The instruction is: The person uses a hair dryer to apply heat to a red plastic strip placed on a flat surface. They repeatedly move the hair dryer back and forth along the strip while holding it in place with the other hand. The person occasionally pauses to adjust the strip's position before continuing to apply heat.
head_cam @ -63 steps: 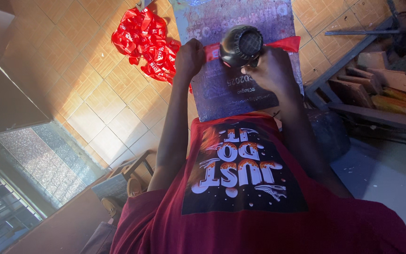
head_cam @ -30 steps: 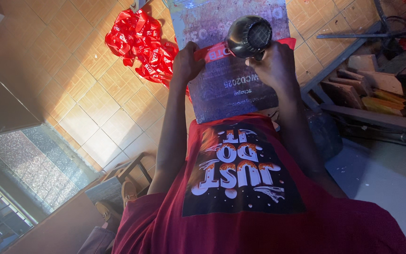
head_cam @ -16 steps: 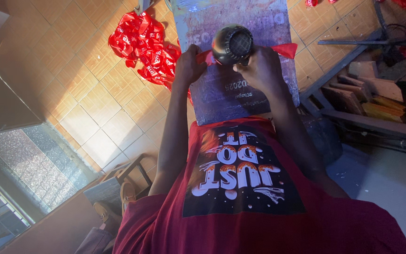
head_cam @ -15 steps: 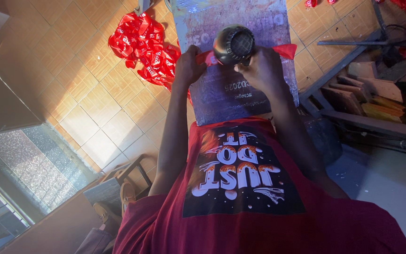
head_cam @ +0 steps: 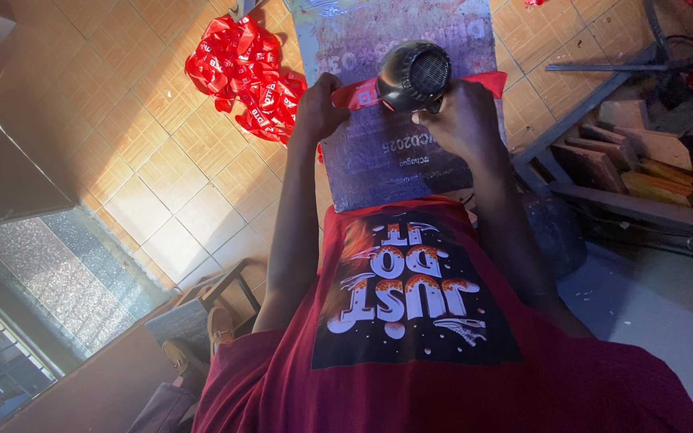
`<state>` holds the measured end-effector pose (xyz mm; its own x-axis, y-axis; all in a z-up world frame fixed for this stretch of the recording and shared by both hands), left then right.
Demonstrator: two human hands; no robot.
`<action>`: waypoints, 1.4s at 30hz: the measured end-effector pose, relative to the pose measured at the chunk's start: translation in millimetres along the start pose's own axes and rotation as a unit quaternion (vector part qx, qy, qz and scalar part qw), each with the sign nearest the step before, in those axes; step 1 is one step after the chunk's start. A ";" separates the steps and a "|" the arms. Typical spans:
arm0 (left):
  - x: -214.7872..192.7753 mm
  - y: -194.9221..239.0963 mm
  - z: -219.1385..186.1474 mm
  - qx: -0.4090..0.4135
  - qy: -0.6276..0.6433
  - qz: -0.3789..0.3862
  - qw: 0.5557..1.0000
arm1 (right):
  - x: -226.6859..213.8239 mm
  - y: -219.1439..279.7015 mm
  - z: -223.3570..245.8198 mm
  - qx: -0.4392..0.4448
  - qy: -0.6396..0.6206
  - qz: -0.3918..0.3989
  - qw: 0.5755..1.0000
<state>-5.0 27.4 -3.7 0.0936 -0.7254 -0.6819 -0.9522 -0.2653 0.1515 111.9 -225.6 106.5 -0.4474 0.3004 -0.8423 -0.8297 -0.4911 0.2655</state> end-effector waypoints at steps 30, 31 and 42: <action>2.7 1.2 11.8 0.044 0.057 -0.020 0.997 | 11.0 1.1 22.8 -0.033 -0.074 0.030 0.996; 5.1 0.9 14.5 0.041 0.057 -0.023 0.997 | 12.5 0.8 26.8 -0.036 -0.073 0.033 0.996; 1.6 1.5 9.7 0.062 0.097 -0.043 0.992 | 11.0 22.4 3.1 -0.026 -0.128 -0.005 0.991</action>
<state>-9.2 32.0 -11.5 0.2188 -0.8158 -0.5353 -0.9657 -0.2598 0.0012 87.3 -230.8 104.7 -0.5154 0.5004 -0.6957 -0.8189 -0.5267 0.2278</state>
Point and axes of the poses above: each hand's wrist, its own y-axis away from the middle knuckle, its own x-axis out of the palm, z = x × y, the point moved 2 cm from there along -y, towards the middle knuckle, and after that the axes turned 13 degrees about x, right-handed, at the moved point
